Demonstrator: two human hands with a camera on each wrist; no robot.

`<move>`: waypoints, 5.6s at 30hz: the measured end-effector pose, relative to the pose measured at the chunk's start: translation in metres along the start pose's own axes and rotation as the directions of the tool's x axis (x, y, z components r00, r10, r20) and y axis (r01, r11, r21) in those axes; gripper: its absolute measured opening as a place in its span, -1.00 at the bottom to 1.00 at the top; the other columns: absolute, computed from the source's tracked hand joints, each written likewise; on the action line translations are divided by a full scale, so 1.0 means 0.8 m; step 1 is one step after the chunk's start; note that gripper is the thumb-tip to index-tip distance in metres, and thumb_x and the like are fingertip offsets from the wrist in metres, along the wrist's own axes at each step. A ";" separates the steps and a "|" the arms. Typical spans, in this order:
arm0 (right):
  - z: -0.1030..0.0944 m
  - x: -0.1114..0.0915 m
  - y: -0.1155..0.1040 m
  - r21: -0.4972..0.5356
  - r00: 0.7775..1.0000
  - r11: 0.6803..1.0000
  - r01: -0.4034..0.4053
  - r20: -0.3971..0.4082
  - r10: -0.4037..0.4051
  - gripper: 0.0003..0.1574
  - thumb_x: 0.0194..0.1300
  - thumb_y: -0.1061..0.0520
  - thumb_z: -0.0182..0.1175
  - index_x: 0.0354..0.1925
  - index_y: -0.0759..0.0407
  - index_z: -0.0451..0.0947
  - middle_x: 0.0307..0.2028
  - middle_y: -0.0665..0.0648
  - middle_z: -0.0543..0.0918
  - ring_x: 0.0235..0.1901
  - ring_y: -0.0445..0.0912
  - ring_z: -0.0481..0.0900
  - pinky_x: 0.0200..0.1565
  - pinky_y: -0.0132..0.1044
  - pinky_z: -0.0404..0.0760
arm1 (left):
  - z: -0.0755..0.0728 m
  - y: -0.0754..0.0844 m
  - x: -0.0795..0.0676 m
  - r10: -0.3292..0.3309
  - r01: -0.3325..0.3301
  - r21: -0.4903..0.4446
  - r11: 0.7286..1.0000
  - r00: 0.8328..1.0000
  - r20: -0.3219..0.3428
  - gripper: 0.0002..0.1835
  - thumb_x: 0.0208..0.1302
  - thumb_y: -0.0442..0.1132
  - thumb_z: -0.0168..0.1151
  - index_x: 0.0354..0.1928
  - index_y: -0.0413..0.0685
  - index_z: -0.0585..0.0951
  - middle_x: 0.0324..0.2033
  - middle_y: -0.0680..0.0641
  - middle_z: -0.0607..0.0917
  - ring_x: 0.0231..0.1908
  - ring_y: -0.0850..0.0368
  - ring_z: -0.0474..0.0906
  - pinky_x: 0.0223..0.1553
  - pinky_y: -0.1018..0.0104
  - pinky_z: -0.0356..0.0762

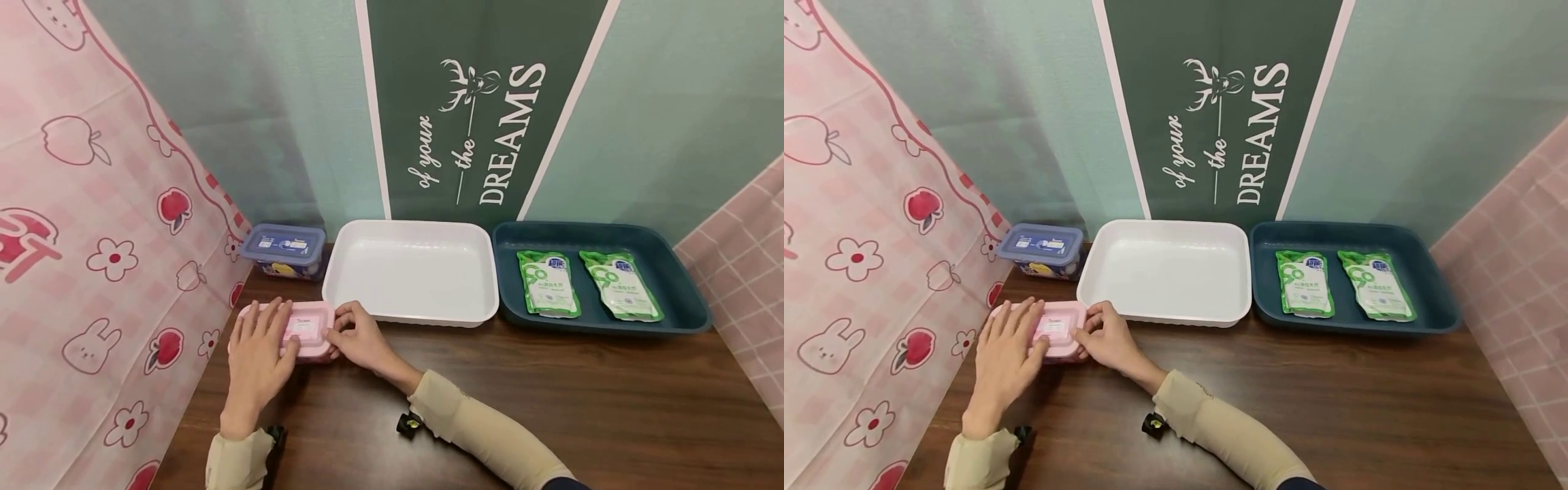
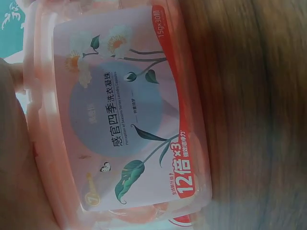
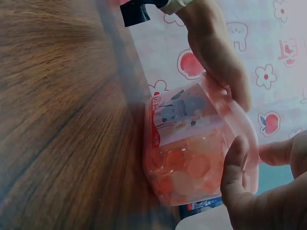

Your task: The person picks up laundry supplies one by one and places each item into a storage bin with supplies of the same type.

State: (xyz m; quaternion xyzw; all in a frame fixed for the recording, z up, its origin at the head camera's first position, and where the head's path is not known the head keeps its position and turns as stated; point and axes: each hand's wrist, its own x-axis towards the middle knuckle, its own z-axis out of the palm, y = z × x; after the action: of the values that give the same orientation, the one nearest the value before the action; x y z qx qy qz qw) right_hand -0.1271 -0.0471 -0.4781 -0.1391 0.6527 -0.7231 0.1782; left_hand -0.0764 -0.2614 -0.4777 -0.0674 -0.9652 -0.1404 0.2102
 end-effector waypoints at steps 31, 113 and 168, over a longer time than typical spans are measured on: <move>-0.046 -0.043 -0.004 0.075 0.988 0.986 -0.150 0.054 0.146 -0.58 0.32 0.36 0.36 0.00 0.37 0.35 -0.37 0.11 0.60 -0.58 -0.13 0.68 -0.45 -0.17 0.79 | -0.041 -0.003 -0.015 -0.222 0.212 -0.278 0.937 0.975 -0.006 -0.53 0.43 -0.39 0.22 0.35 -0.20 0.60 0.32 -0.27 0.62 0.19 -0.31 0.61 0.10 -0.34 0.55; -0.199 -0.159 -0.021 0.076 0.983 0.981 -0.181 0.019 0.180 -0.55 0.46 0.24 0.34 0.06 0.52 0.37 -0.16 0.13 0.64 -0.29 -0.09 0.74 -0.25 -0.22 0.84 | -0.004 0.062 -0.008 0.145 0.630 -0.767 0.124 0.753 0.642 -0.58 0.50 -0.41 0.22 0.23 -0.46 0.32 -0.07 -0.07 0.58 -0.16 0.17 0.70 -0.12 0.29 0.81; -0.224 -0.135 -0.107 0.018 0.995 1.000 -0.014 -0.098 0.015 -0.55 0.45 0.36 0.22 0.21 0.53 0.40 -0.10 0.19 0.61 -0.31 -0.14 0.74 -0.16 -0.29 0.84 | -0.033 0.108 0.073 -0.064 0.527 -0.845 0.093 0.850 0.523 -0.60 0.42 -0.50 0.20 0.22 -0.56 0.43 -0.12 -0.05 0.65 -0.22 0.20 0.69 -0.20 0.35 0.81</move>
State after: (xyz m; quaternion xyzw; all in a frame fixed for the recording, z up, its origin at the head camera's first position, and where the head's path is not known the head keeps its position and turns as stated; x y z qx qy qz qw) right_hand -0.1143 0.1676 -0.4094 -0.0973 0.6553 -0.7334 0.1526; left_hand -0.1028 -0.1828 -0.4085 -0.0095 -0.6538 -0.7505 -0.0960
